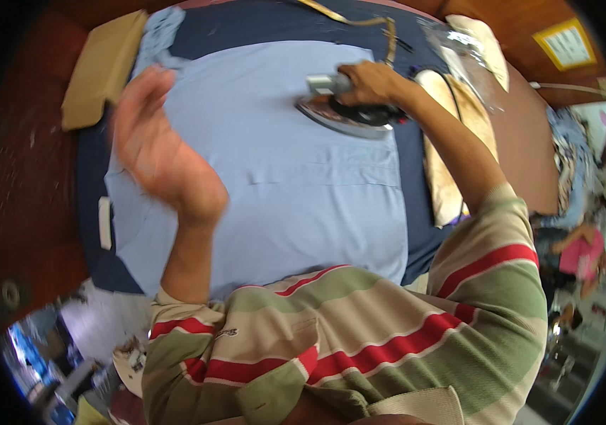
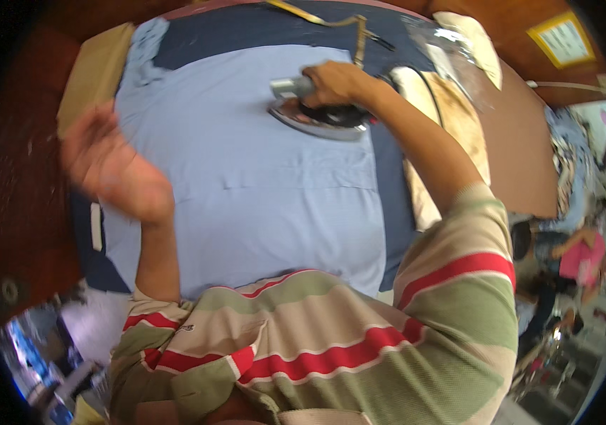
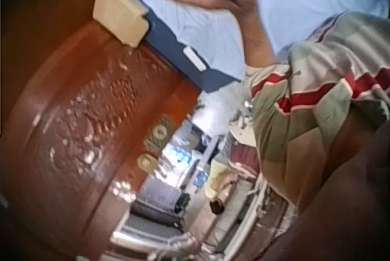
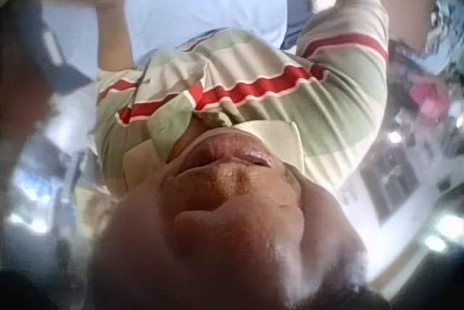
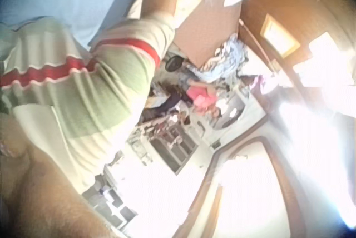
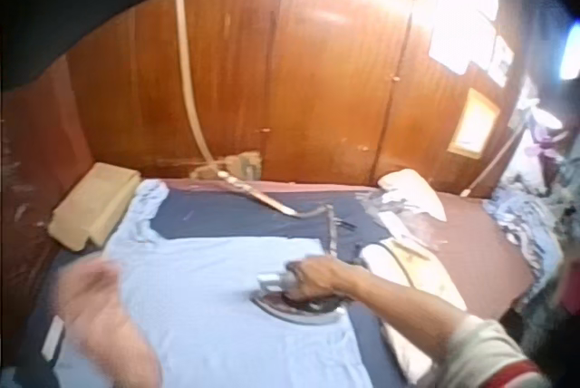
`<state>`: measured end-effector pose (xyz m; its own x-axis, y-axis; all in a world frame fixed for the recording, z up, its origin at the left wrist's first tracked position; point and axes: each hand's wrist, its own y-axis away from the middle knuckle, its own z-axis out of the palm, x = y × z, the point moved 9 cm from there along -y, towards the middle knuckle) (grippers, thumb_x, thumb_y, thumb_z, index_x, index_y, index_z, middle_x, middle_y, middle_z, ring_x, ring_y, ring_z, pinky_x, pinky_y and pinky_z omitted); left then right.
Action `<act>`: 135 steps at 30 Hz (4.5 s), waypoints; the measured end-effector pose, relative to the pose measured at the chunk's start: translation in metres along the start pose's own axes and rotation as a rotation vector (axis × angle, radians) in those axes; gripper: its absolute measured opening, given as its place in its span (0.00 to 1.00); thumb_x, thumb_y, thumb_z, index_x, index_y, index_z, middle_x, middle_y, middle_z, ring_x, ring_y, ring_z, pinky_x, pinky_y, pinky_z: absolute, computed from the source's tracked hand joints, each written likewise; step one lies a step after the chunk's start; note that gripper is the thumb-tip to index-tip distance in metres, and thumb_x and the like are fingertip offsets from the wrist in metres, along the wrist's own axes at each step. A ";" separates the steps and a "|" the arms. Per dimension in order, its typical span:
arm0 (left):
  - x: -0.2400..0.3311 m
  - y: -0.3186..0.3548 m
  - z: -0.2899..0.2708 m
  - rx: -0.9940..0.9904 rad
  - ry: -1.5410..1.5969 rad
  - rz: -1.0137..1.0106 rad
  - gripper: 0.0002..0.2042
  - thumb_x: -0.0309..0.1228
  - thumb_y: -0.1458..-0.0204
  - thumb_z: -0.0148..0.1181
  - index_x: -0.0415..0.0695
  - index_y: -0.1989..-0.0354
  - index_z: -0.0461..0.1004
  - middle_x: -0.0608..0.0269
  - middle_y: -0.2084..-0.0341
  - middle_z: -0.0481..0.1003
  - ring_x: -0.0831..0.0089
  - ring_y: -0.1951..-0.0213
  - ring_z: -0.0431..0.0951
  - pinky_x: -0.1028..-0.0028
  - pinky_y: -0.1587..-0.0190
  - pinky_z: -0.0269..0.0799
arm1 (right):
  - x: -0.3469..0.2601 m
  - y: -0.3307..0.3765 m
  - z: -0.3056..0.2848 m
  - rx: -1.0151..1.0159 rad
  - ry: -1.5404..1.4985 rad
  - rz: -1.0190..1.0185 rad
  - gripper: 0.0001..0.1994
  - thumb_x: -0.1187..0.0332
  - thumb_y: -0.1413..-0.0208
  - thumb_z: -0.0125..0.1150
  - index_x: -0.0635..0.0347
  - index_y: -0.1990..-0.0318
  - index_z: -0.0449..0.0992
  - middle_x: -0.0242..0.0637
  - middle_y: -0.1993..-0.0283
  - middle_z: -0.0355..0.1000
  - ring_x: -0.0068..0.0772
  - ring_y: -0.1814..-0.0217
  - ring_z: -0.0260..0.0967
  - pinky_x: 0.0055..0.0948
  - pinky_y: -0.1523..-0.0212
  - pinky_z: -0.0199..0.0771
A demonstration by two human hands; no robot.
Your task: The person irons a blue shirt by moving an iron across its surface, pressing different sections, and smoothing the fabric by hand on a padded worktable.
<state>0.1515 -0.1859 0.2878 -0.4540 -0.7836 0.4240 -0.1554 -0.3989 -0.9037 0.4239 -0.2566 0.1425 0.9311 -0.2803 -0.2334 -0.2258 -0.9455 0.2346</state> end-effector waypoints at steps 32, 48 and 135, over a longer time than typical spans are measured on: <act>-0.012 0.215 -0.351 0.032 -1.707 -0.824 0.17 0.39 0.49 0.54 0.52 0.50 0.70 0.63 0.52 0.69 0.64 0.50 0.68 0.55 0.51 0.59 | 0.072 0.094 0.008 0.560 0.048 0.253 0.24 0.61 0.49 0.59 0.61 0.45 0.66 0.51 0.43 0.62 0.50 0.38 0.57 0.39 0.39 0.55; -0.148 0.138 -0.292 -0.309 -1.608 -0.568 0.15 0.38 0.48 0.54 0.54 0.51 0.70 0.68 0.55 0.71 0.66 0.53 0.70 0.58 0.51 0.59 | 0.079 0.041 0.102 0.501 0.131 0.307 0.28 0.43 0.41 0.34 0.39 0.35 0.54 0.45 0.31 0.46 0.51 0.30 0.39 0.53 0.37 0.40; -0.170 0.168 -0.209 -0.502 -1.595 -0.797 0.15 0.45 0.48 0.51 0.49 0.60 0.72 0.63 0.63 0.74 0.64 0.54 0.71 0.54 0.51 0.59 | -0.225 -0.067 0.037 0.047 0.076 -0.137 0.26 0.47 0.56 0.62 0.61 0.60 0.72 0.48 0.70 0.75 0.45 0.67 0.75 0.38 0.64 0.73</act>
<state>0.0189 -0.0202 0.0519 0.9577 -0.2751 0.0841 -0.2405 -0.9260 -0.2909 0.2191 -0.1364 0.1447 0.9728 -0.1365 -0.1872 -0.1069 -0.9813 0.1603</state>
